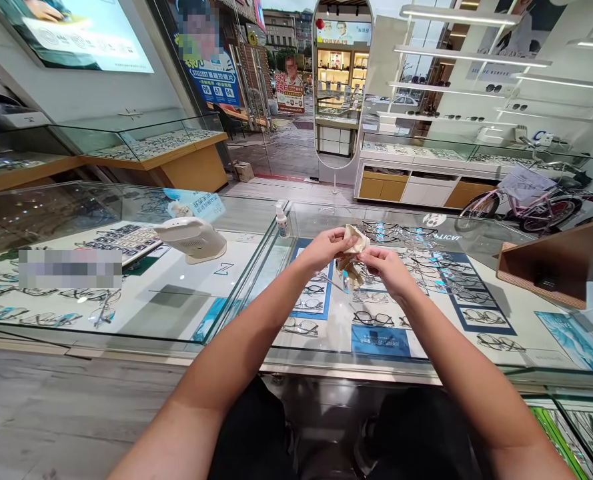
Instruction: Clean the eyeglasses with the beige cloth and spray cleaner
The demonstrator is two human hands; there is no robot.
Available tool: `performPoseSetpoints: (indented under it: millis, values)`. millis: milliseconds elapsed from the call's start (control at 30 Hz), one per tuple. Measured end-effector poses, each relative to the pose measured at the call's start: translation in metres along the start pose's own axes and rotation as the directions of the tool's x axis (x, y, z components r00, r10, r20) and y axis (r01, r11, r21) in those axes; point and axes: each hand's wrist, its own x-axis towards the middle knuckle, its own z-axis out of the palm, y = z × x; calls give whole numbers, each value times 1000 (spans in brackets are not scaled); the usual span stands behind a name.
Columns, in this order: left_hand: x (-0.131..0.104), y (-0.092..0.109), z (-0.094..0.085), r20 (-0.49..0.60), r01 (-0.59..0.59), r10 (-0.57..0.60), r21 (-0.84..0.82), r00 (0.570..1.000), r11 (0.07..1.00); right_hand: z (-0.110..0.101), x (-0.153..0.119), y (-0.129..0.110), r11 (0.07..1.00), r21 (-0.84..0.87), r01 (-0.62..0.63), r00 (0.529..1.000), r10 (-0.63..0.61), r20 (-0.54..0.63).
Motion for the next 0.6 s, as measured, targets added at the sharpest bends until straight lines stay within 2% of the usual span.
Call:
performPoseSetpoints:
  millis: [133, 233, 333, 433, 600]
  values:
    - [-2, 4, -7, 129, 72, -62, -75, 990, 995, -1, -1, -3, 1000, 7, -27, 999, 26, 34]
    - [1, -1, -8, 126, 38, -27, -81, 992, 996, 1, -2, -5, 999, 10, -45, 998, 44, 48]
    - [5, -7, -3, 33, -72, 72, -10, 997, 997, 4, -2, -4, 997, 31, -67, 997, 66, 29]
    - [6, -9, 5, -76, -151, 161, 126, 984, 980, 7, -2, -1, 996, 34, -78, 997, 78, 14]
    - [-1, -3, 11, -197, -206, 315, 433, 928, 877, 6, -3, -1, 999, -4, -42, 998, 42, 38]
